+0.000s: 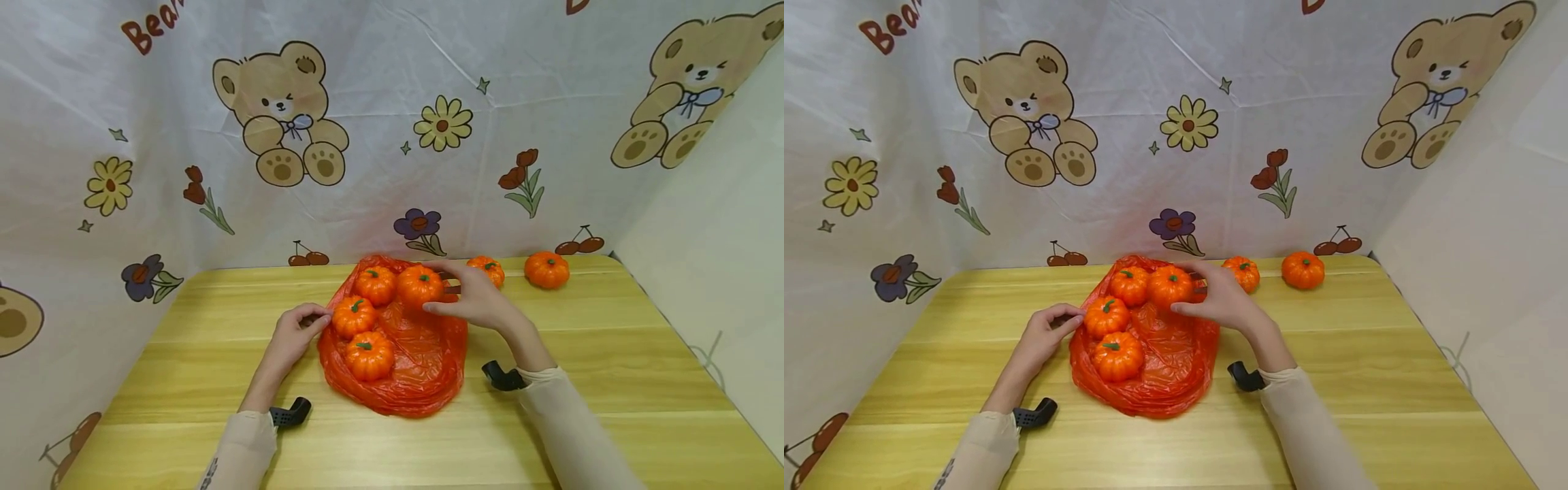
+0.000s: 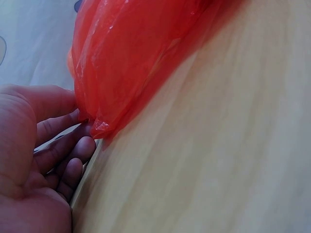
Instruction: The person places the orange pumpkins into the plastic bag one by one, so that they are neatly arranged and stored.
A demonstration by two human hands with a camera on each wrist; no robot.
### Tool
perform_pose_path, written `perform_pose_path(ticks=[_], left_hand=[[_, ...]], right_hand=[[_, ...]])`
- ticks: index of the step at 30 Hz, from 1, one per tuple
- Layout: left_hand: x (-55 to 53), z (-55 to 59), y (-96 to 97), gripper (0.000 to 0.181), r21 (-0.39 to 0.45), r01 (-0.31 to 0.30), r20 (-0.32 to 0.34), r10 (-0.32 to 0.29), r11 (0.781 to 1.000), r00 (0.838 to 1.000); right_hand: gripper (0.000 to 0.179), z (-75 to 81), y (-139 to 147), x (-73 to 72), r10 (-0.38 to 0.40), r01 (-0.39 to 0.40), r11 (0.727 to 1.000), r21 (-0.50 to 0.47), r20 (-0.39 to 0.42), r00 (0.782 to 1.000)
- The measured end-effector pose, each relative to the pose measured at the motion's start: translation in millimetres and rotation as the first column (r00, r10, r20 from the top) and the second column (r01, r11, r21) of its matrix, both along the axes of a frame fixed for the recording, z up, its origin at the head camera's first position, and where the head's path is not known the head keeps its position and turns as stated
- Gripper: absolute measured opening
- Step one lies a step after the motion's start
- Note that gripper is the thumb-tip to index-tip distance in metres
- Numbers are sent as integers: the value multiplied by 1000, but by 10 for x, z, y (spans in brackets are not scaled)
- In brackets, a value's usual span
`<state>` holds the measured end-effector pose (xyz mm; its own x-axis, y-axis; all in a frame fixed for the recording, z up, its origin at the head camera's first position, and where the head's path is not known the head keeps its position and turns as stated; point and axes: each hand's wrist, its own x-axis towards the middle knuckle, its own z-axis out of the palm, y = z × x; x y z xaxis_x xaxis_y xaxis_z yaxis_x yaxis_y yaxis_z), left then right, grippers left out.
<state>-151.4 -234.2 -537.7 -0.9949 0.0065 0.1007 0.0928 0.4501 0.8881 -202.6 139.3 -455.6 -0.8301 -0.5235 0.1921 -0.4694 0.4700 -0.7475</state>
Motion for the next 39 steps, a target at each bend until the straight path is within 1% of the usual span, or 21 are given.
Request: perform_pose_path(ticks=[6, 13, 15, 21, 28, 34, 39], left_hand=[[-6, 2, -6, 15, 2, -1, 6, 1, 1000, 1000], [-12, 4, -7, 17, 12, 2, -15, -1, 1000, 1000], [-12, 10, -5, 16, 8, -1, -14, 1, 1000, 1000], [-15, 13, -5, 16, -9, -5, -6, 5, 1000, 1000], [-17, 2, -8, 16, 7, 3, -1, -3, 1000, 1000], [-11, -4, 19, 16, 5, -14, -4, 14, 1000, 1000], [-5, 5, 21, 16, 3, -15, -8, 15, 1000, 1000]], right_hand=[[71, -78, -150, 6, 22, -18, 996, 82, -42, 999], [72, -132, -219, 22, 54, -52, 994, 92, -26, 998], [71, -139, -228, 25, 58, -56, 994, 97, -17, 998], [69, -164, -265, 36, 101, -102, 991, 84, 15, 995], [72, -240, -323, 48, 140, -141, 987, 81, 14, 990], [73, -306, -342, 26, 148, -150, 985, 79, 32, 988], [71, -337, -341, 15, 152, -152, 983, 99, 12, 988]])
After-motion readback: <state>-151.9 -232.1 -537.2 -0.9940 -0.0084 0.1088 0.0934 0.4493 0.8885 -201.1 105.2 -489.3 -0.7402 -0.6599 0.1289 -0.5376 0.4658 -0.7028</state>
